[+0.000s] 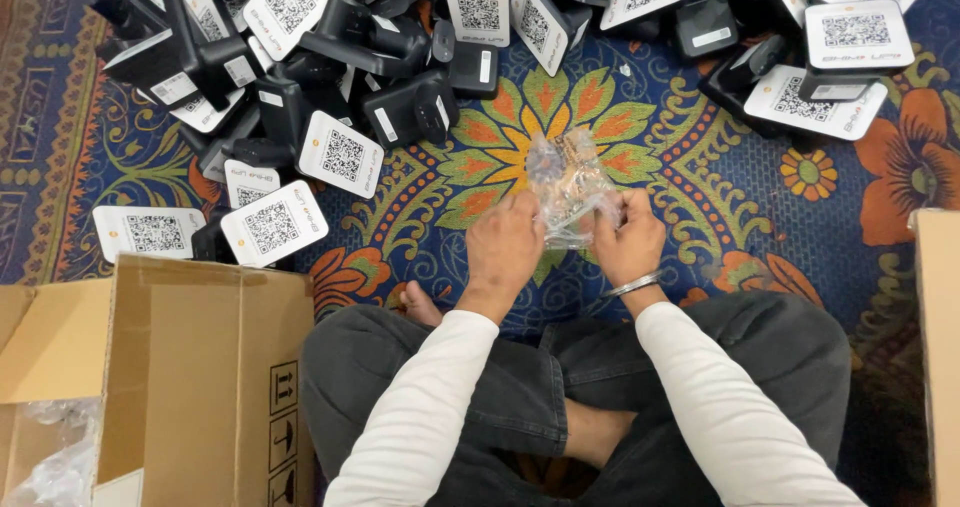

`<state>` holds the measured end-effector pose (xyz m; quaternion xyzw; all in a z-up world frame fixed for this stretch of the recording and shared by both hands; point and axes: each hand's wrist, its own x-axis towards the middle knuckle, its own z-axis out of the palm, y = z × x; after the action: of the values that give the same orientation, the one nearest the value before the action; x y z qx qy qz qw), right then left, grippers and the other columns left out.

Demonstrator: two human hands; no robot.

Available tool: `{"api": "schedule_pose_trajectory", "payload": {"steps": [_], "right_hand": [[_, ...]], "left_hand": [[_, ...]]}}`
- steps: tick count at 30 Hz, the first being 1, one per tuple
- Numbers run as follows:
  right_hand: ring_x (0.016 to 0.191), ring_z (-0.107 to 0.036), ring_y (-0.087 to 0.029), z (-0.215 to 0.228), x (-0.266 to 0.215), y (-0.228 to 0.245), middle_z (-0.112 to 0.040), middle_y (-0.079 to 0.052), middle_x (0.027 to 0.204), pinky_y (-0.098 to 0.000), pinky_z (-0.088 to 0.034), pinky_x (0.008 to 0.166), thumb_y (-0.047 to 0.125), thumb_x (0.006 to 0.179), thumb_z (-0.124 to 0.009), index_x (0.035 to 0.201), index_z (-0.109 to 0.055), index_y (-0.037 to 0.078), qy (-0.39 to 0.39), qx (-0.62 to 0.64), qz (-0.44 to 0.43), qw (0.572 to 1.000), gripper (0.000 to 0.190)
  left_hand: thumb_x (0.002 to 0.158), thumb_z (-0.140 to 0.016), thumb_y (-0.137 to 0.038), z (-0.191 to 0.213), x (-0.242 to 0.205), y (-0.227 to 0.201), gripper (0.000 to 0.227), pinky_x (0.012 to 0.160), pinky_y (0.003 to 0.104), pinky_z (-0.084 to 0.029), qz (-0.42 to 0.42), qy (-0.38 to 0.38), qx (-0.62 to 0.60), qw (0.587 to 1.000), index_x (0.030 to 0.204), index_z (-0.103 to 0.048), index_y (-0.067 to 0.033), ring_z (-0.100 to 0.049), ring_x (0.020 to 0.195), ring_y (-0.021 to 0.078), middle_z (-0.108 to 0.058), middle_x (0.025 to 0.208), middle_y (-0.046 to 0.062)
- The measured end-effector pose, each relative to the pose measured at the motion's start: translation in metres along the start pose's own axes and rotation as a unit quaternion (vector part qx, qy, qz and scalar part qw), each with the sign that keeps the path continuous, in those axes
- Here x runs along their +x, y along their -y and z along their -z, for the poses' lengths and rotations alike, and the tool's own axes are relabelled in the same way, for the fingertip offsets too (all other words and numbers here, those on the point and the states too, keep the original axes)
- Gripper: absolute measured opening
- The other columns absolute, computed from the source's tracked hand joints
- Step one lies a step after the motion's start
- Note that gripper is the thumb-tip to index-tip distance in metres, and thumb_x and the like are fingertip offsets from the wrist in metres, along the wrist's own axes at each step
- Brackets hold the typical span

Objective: The person unboxes small electronic items from a plastic bag and places them into a cardboard box.

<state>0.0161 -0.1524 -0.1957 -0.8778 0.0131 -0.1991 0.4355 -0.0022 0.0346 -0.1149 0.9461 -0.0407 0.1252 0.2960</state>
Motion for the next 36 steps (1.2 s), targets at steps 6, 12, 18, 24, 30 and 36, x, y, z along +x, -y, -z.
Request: {"api": "schedule_pose_trajectory", "payload": {"steps": [6,12,18,24,30,36], "right_hand": [[0.064,-0.070,-0.020,0.001,0.003,-0.006,-0.071,-0.009,0.076,-0.0341,-0.053,0.061,0.022,0.093,-0.075,0.098,-0.059,0.006,-0.030,0.052,-0.077,0.995,0.023],[0.065,-0.070,-0.020,0.007,-0.009,0.003,-0.072,-0.011,0.081,-0.0331,-0.054,0.062,0.014,0.093,-0.075,0.105,-0.066,0.006,0.013,0.006,-0.013,1.000,0.017],[0.077,-0.072,-0.014,0.003,-0.021,-0.016,-0.074,-0.010,0.096,-0.0319,-0.057,0.070,0.010,0.092,-0.068,0.123,-0.061,0.007,0.198,0.120,0.021,0.973,0.032],[0.107,-0.060,-0.017,-0.029,0.005,-0.024,-0.053,-0.011,0.144,-0.0315,-0.055,0.085,0.015,0.094,-0.069,0.157,-0.031,0.009,0.333,0.311,-0.135,0.880,0.074],[0.109,-0.058,-0.022,-0.150,0.064,0.001,-0.049,-0.020,0.142,-0.0360,-0.055,0.093,0.018,0.087,-0.080,0.154,-0.028,0.002,0.317,0.281,-0.106,0.900,0.087],[0.138,-0.051,-0.036,-0.242,0.116,0.020,-0.045,-0.025,0.155,-0.0412,-0.046,0.109,0.025,0.085,-0.092,0.159,-0.024,0.001,0.313,0.192,-0.019,0.930,0.103]], "left_hand": [[0.092,-0.066,-0.016,-0.006,-0.003,0.037,0.018,0.080,0.048,-0.056,0.066,0.039,0.032,0.997,0.110,-0.072,-0.0128,-0.071,0.089,0.0369,-0.074,0.100,0.014],[0.078,-0.071,-0.011,0.019,-0.013,0.014,0.053,0.080,0.050,-0.055,-0.015,0.081,0.012,0.997,0.128,-0.055,-0.0004,-0.070,0.091,0.0422,-0.069,0.105,0.023],[0.082,-0.077,-0.020,0.047,0.007,0.010,0.050,0.073,0.046,-0.058,0.026,0.122,0.147,0.981,0.126,-0.057,-0.0095,-0.072,0.087,0.0374,-0.062,0.115,0.015],[0.076,-0.078,-0.014,0.092,0.016,0.111,0.019,0.077,0.048,-0.055,0.175,-0.069,0.108,0.976,0.095,-0.076,-0.0121,-0.071,0.089,0.0385,-0.070,0.101,0.015],[0.071,-0.089,-0.037,0.129,0.036,0.109,0.038,0.080,0.041,-0.056,0.358,0.159,0.043,0.919,0.092,-0.078,-0.0071,-0.072,0.087,0.0308,-0.077,0.090,0.014],[0.078,-0.080,-0.023,0.117,0.043,0.158,0.027,0.076,0.039,-0.057,0.316,0.033,-0.076,0.945,0.099,-0.076,-0.0075,-0.075,0.080,0.0274,-0.078,0.089,0.011]]}}
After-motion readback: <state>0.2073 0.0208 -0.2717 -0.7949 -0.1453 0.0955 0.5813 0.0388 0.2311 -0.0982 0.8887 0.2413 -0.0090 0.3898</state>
